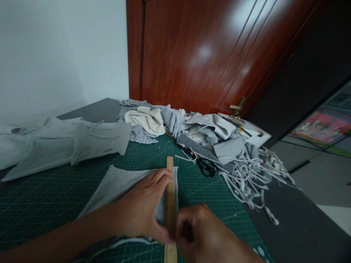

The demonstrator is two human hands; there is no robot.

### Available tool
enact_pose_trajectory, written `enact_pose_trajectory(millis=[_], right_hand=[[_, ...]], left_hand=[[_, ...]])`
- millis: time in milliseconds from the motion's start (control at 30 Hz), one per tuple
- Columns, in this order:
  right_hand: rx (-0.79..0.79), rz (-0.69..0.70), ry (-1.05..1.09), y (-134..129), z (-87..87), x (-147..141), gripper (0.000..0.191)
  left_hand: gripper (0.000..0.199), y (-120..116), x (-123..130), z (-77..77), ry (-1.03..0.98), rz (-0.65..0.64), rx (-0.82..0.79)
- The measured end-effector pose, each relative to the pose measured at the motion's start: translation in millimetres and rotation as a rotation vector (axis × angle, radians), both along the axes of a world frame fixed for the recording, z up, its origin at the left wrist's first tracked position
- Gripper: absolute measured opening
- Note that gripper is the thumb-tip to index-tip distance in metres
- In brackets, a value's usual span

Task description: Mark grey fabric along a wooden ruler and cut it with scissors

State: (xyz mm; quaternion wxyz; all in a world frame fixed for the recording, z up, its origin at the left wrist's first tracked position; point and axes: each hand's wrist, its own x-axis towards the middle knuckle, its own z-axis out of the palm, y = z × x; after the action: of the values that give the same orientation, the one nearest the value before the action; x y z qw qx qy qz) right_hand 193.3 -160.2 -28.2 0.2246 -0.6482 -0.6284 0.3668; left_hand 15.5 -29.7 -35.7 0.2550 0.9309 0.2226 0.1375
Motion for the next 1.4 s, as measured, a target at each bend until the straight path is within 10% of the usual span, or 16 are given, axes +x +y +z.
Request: enact_pose_trajectory(millis=[400, 733, 933, 1400], right_hand=[[0.33, -0.232, -0.305, 109.8, 26.2, 82.6, 0.01], [0.221, 0.06, -0.309, 86.0, 25.3, 18.6, 0.022], [0.191, -0.059, -0.381, 86.8, 19.8, 8.1, 0.023], [0.172, -0.198, -0.472, 86.2, 12.5, -5.4, 0.025]], left_hand=[[0.111, -0.5, -3.8, 6.7, 0.01, -0.01, -0.008], [0.101, 1.3, -9.2, -2.4, -0.115, -0.018, -0.056], [0.046, -7.1, -5.9, 6.4, -0.2, 0.128, -0.031], [0.063, -26.8, -0.7, -32.8, -0.199, 0.278, 0.187]])
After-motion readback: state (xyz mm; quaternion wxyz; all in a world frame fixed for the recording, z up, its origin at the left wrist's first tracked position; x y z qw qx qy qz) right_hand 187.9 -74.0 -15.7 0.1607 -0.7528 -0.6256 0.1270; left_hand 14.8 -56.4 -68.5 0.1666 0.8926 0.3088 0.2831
